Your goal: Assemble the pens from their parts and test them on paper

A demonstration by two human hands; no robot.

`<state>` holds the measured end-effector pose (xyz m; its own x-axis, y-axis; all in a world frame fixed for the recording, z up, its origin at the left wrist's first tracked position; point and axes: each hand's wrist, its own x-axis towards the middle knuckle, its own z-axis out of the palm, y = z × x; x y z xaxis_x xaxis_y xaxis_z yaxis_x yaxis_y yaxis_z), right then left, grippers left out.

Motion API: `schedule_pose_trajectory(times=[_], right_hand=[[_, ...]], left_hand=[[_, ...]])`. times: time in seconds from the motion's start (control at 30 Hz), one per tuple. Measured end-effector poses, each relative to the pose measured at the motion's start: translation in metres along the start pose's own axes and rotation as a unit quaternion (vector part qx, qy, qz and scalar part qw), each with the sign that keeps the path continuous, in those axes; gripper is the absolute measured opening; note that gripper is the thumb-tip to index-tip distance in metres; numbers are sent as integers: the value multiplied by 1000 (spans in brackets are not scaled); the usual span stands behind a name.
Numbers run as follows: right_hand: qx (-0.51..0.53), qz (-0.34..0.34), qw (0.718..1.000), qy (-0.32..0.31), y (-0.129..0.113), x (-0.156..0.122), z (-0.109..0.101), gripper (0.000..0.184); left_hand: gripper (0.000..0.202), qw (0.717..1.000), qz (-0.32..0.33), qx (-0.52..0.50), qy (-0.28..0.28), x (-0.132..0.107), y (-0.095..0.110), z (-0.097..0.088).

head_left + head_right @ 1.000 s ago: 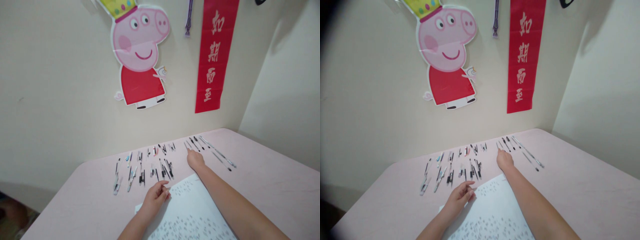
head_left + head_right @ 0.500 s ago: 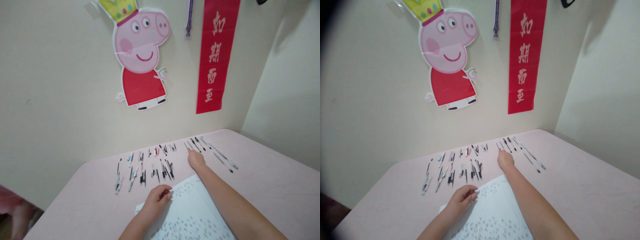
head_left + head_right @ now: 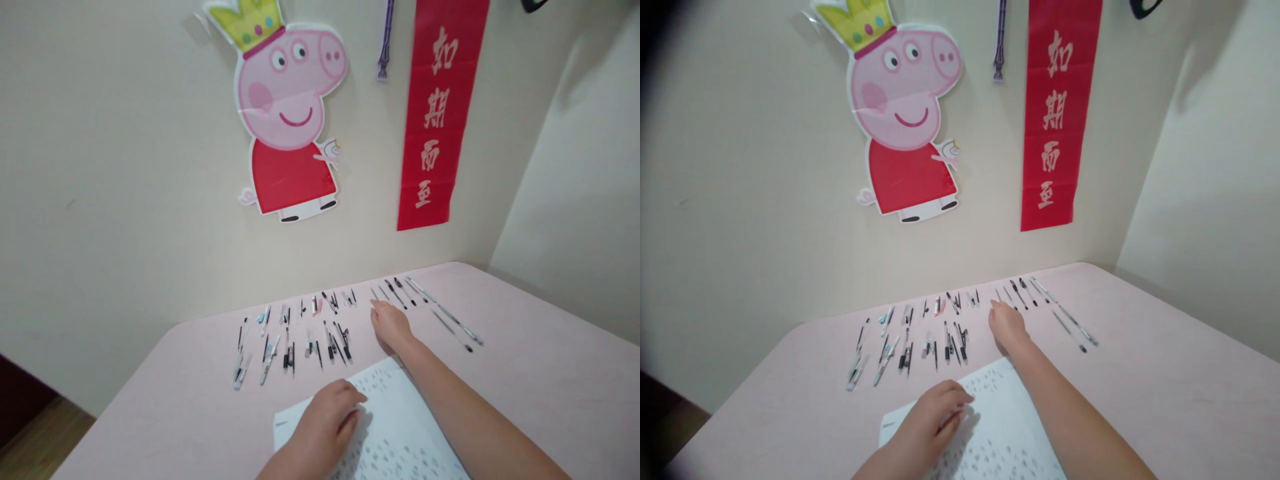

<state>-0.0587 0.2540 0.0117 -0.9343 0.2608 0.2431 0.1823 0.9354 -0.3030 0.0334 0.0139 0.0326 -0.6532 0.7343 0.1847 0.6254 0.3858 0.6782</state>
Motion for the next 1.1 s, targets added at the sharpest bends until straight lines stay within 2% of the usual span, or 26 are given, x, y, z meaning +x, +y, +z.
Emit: schedule_pose_trajectory(times=[0.07,0.17,0.27,0.4,0.53,0.7,0.83,1.1], right_hand=[[23,-22,999,-36,-15,-5,2,39],[38,-44,997,-51,-32,-11,12,37],[59,-42,996,-46,-39,-13,25,39],[91,-18,995,-26,-36,-12,35,40],[104,-11,994,-12,-34,-12,35,40],[93,-2,996,-12,-42,-16,29,27],[78,-6,997,-12,-44,-18,26,15],[105,-4,994,10,-38,-16,27,12]], left_hand=[[38,998,51,32,-30,1,13,5],[46,980,132,135,-60,4,31,19],[45,947,263,179,-42,10,44,36],[45,926,322,196,-13,17,45,56],[42,917,321,238,7,18,38,67],[39,924,329,197,4,17,33,72],[32,933,315,172,-17,19,31,66],[45,964,207,156,-65,22,11,48]])
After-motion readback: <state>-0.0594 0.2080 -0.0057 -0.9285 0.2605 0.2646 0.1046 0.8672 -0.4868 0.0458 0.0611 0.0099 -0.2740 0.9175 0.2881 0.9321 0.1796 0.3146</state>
